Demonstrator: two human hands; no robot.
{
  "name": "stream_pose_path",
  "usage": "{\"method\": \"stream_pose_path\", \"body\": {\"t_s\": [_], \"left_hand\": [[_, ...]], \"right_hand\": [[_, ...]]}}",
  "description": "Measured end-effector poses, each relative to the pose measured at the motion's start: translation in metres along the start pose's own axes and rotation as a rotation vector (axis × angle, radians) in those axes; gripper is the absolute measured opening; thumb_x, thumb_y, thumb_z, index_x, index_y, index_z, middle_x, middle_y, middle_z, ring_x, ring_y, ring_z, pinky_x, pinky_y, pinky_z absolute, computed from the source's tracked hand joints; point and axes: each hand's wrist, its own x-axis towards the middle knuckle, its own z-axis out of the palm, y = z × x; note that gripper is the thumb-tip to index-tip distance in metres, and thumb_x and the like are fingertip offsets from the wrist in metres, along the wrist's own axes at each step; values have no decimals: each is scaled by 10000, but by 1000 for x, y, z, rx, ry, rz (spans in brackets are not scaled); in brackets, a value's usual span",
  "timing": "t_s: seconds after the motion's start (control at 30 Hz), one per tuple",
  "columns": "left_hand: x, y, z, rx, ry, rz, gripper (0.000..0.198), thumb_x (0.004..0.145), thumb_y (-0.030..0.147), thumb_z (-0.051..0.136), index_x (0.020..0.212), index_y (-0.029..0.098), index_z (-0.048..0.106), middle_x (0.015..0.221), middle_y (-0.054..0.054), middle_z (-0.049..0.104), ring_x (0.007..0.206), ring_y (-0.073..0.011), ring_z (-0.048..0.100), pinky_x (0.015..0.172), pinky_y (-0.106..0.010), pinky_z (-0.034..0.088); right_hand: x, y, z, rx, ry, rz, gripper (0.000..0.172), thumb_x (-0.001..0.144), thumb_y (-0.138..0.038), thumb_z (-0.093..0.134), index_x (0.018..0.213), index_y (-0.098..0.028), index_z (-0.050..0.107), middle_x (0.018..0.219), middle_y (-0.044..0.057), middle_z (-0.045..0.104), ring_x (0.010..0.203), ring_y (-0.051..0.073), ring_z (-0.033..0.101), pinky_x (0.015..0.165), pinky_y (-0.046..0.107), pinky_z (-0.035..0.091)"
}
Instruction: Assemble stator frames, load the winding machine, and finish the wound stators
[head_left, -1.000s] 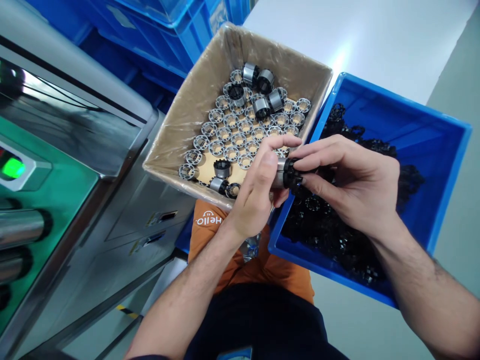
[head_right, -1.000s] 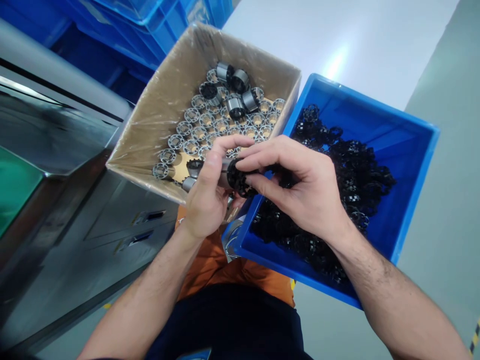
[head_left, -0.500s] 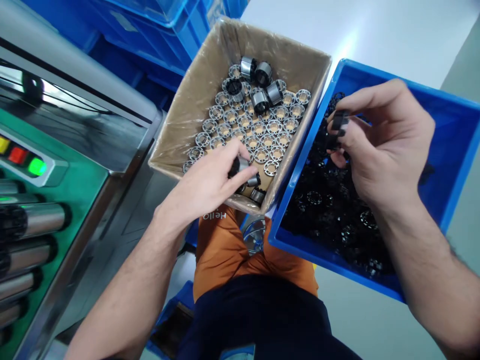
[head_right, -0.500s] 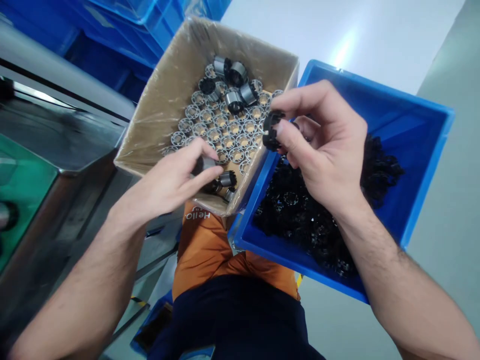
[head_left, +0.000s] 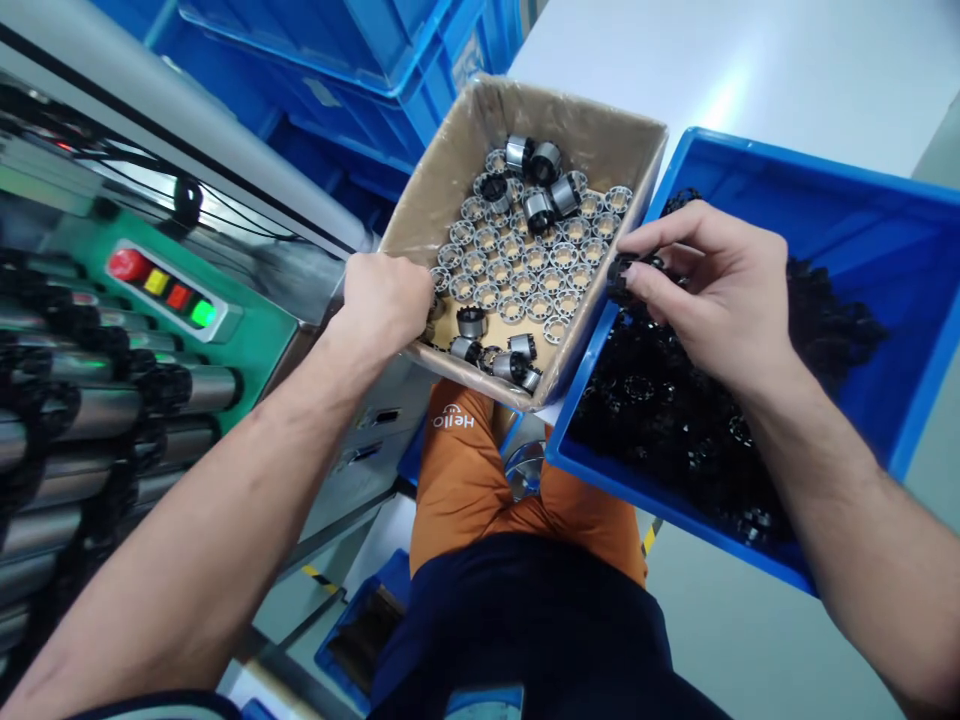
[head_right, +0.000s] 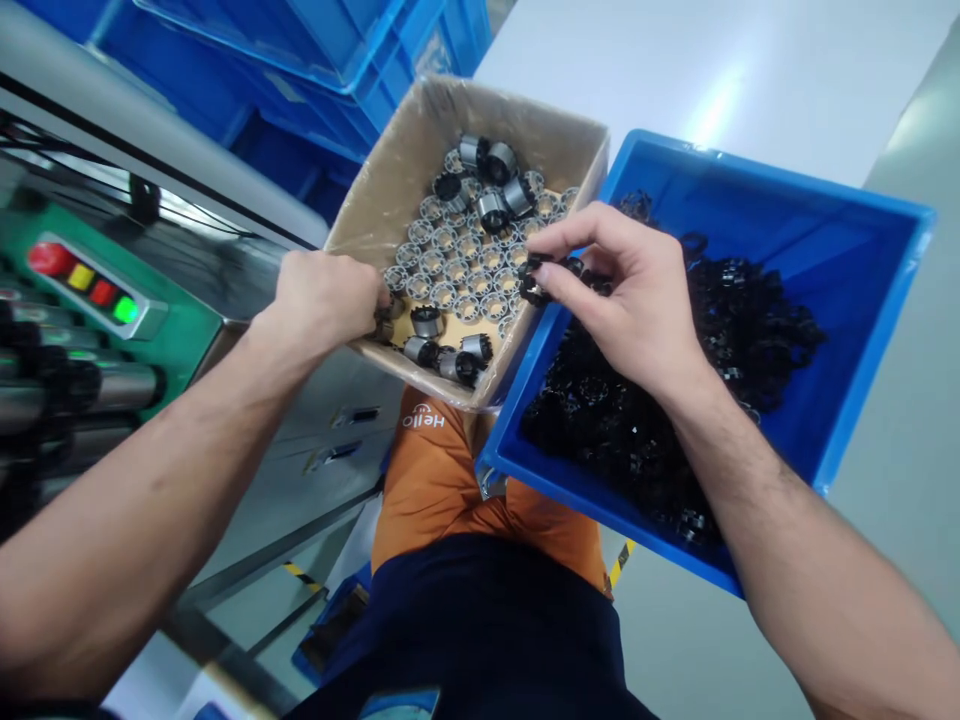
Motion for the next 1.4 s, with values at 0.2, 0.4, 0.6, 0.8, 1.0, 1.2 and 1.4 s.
{"method": "stream_pose_path", "body": {"t_s": [0.2, 0.4, 0.6, 0.8, 1.0, 1.2, 1.4], "left_hand": [[-5, -9, 5, -239, 107, 46, 227, 922, 434, 875, 932, 208, 872, 1142, -258, 888, 1303, -577, 830, 1095, -686, 625], [-40, -18, -16, -619, 295, 146, 365, 942, 608, 830, 1033, 259, 888, 1173, -151, 855, 1172, -429, 844, 1154, -698, 662], [-44, 30, -16, -1908, 219, 424, 380, 924, 435, 959, 1169, 247, 737, 1529, -110, 832, 1355, -318, 847, 929, -411, 769], [-42, 101, -3, -2171, 77, 490, 501, 1132, 731, 674, 1254, 250, 744, 1305, -152, 870, 1111, -313, 881, 587, -321, 621], [-55, 131, 6, -2227, 115, 519, 534, 1175, 860, 594, 1311, 348, 663, 868, 6, 660, 598, -158, 625, 467, -276, 436], [-65, 132, 12, -2246, -43, 653, 560, 1180, 857, 549, 1223, 310, 665, 777, -1, 649, 551, -185, 625, 429, -309, 425], [-70, 127, 15, -2145, -17, 741, 608, 1193, 784, 563, 1671, 410, 593, 949, -13, 774, 666, -215, 705, 556, -349, 535]], "right_hand": [[2, 11, 3, 93, 47, -24, 170, 936, -242, 1012, 1078, -317, 956, 949, -11, 870, 625, 141, 716, 440, 279, 470], [-3, -3, 8, 180, -20, 47, 257, 965, -405, 1093, 1131, -312, 920, 1096, 15, 899, 690, 145, 762, 448, 275, 552], [-5, -6, 14, 208, 13, 36, 251, 963, -421, 1071, 1152, -319, 940, 1064, -3, 882, 597, 107, 633, 413, 272, 497], [-8, -11, 16, 190, -37, 84, 280, 986, -482, 1047, 1161, -301, 923, 1147, 21, 903, 647, 124, 691, 473, 273, 573], [-14, -20, 17, 101, -33, 19, 155, 1023, -297, 991, 1172, -318, 952, 1057, 15, 888, 816, 192, 809, 753, 371, 754], [-21, -28, 24, -58, 73, -30, 192, 1056, -220, 923, 1198, -349, 934, 1090, 15, 851, 886, 197, 778, 738, 356, 713], [-28, -35, 36, -47, 102, -25, 189, 1061, -153, 876, 1138, -322, 906, 988, -24, 816, 796, 147, 758, 637, 303, 644]]}}
